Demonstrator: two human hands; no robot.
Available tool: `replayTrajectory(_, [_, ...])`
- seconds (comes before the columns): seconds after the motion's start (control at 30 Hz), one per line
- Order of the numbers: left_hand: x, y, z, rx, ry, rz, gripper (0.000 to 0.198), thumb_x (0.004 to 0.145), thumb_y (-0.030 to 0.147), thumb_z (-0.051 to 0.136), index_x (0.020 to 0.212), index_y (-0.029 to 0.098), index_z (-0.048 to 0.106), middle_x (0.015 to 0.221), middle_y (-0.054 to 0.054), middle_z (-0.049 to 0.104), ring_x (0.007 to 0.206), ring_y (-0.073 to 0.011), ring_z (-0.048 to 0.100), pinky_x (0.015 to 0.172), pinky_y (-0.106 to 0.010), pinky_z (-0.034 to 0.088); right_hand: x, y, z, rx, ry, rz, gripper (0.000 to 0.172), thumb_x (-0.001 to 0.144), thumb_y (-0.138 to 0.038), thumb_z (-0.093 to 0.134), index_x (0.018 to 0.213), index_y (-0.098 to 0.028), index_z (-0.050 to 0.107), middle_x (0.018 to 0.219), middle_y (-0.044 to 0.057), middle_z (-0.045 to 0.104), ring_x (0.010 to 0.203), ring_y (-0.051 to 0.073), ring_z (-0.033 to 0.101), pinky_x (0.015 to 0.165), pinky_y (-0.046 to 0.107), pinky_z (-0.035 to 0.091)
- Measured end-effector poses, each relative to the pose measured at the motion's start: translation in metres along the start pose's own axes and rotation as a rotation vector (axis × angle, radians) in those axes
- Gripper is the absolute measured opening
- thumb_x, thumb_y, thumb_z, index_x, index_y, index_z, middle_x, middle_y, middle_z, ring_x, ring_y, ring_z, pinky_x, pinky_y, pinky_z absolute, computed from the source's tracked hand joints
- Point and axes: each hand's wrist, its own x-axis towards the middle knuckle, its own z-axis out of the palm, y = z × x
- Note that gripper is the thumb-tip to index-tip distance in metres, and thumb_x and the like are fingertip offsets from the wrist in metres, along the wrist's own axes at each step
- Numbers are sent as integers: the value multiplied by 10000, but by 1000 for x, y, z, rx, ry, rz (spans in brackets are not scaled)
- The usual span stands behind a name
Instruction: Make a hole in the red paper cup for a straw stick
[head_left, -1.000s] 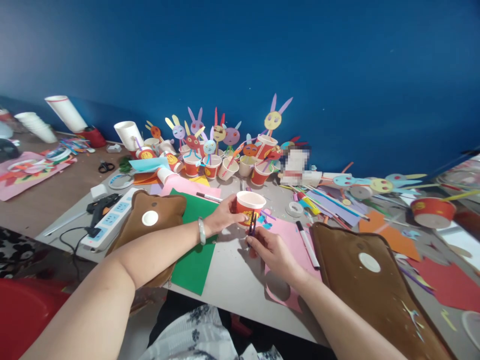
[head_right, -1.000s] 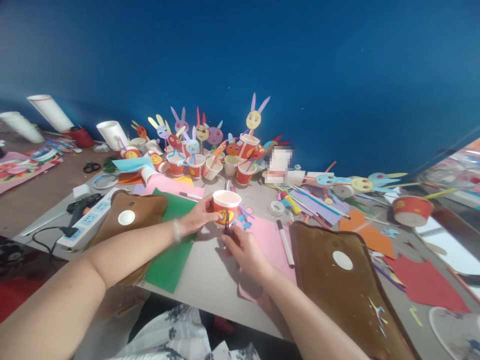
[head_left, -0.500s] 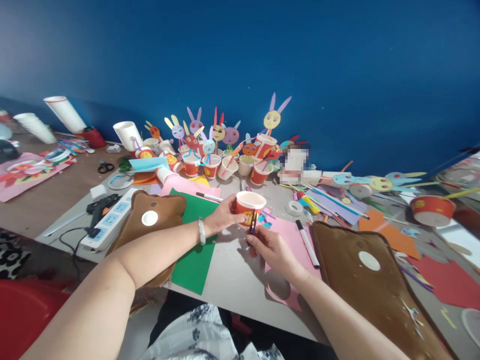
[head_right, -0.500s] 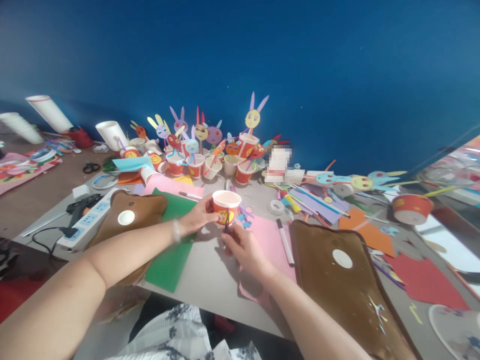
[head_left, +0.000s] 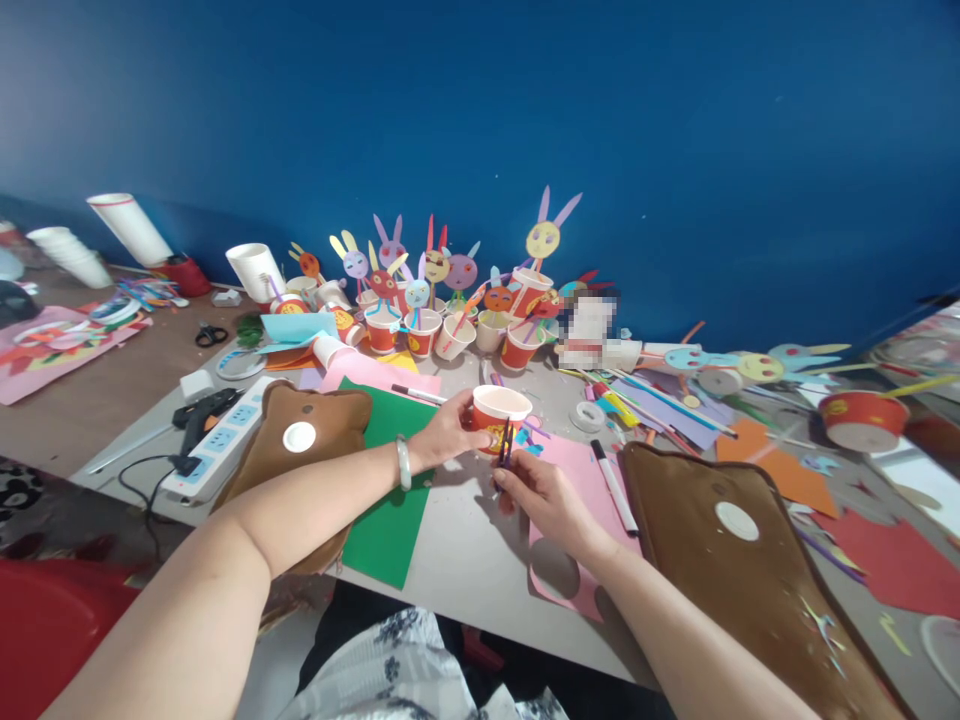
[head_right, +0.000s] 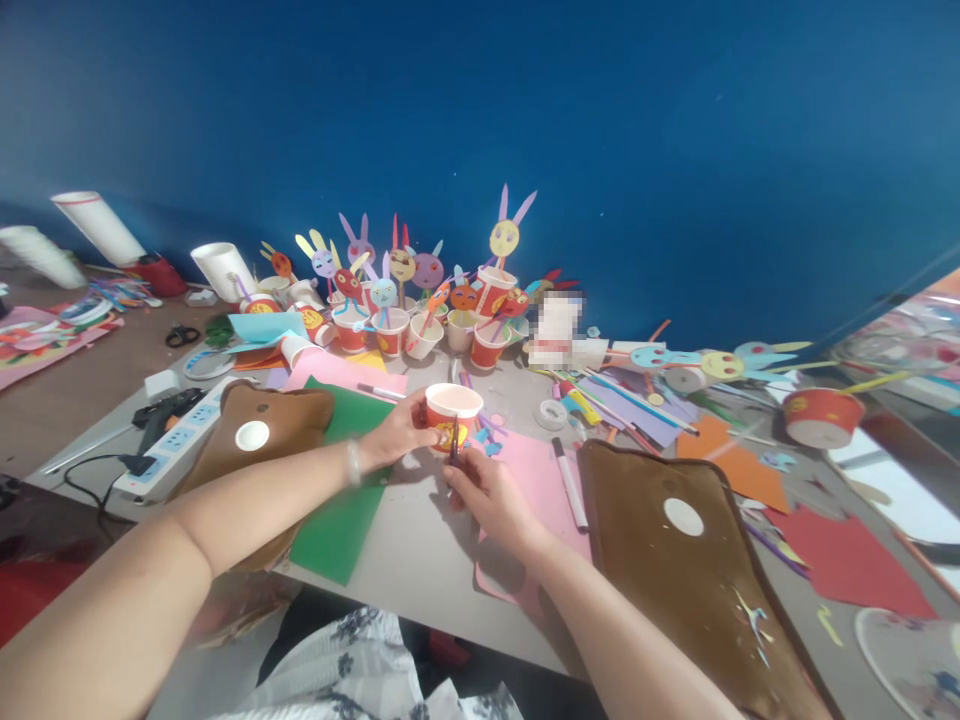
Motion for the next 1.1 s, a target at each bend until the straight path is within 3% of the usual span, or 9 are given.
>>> replayTrajectory(0.1, [1, -5, -2, 25, -17, 80, 593, 639, 197, 808, 1157, 161, 523, 1095, -82, 644, 1029, -215, 625, 923, -360, 502, 0, 1, 0, 7, 0, -1, 284, 924, -480, 511, 844, -209, 487, 622, -7, 598, 567, 152, 579, 552, 289, 432])
replayTrajectory(0.23, [2, -8, -5, 76, -45, 164, 848, 679, 247, 800, 1404, 216, 361, 1206, -96, 598, 1109, -229, 599, 969, -375, 489, 0, 1, 0, 26, -10, 17, 325, 918, -522, 515, 839, -209, 483, 619, -4, 605, 545, 145, 571, 519, 280, 416])
replayTrajectory(0.3, [1, -7, -5, 115, -73, 183, 882, 720, 277, 775, 1461, 235, 299, 1261, -108, 574, 1143, -238, 587, 984, -382, 484, -1, 0, -1, 44, -16, 30, 341, 913, -539, 519, 831, -210, 480, 606, -5, 605, 538, 145, 572, 498, 271, 406])
replayTrajectory(0.43, [-1, -3, -3, 175, -107, 204, 694, 769, 287, 724, 1374, 238, 386, 1301, -100, 541, 1168, -228, 566, 992, -362, 470, -1, -3, 0, 59, -4, 43, 359, 901, -552, 536, 800, -213, 472, 575, -15, 597, 519, 137, 558, 483, 258, 392])
replayTrajectory(0.57, [-2, -1, -2, 186, -105, 156, 436, 766, 265, 709, 1113, 215, 450, 1084, -40, 575, 954, -160, 601, 868, -313, 500, 0, 2, 0, 66, -7, 37, 359, 905, -554, 541, 824, -206, 496, 589, -21, 592, 524, 133, 565, 495, 254, 398])
replayTrajectory(0.73, [0, 1, -6, 207, -117, 111, 389, 738, 250, 708, 968, 211, 397, 880, 18, 536, 798, -120, 553, 734, -258, 487, 3, 10, 0, 137, -20, -1, 368, 900, -559, 558, 863, -194, 521, 684, -10, 612, 548, 130, 591, 546, 272, 454])
replayTrajectory(0.93, [0, 10, -10, 372, -82, 162, 307, 750, 235, 672, 961, 192, 453, 936, -5, 508, 886, -149, 526, 823, -294, 479, 5, 5, -1, 148, -28, -7, 378, 886, -563, 572, 889, -186, 546, 654, -24, 588, 500, 120, 576, 518, 267, 445])
replayTrajectory(1.1, [0, 18, -10, 481, -62, 138, 305, 889, 446, 578, 1036, 184, 518, 1062, -63, 540, 1026, -193, 540, 947, -349, 454, 4, 4, -1, 158, -24, 19, 406, 865, -588, 588, 826, -191, 516, 671, -16, 612, 499, 116, 579, 512, 260, 447])
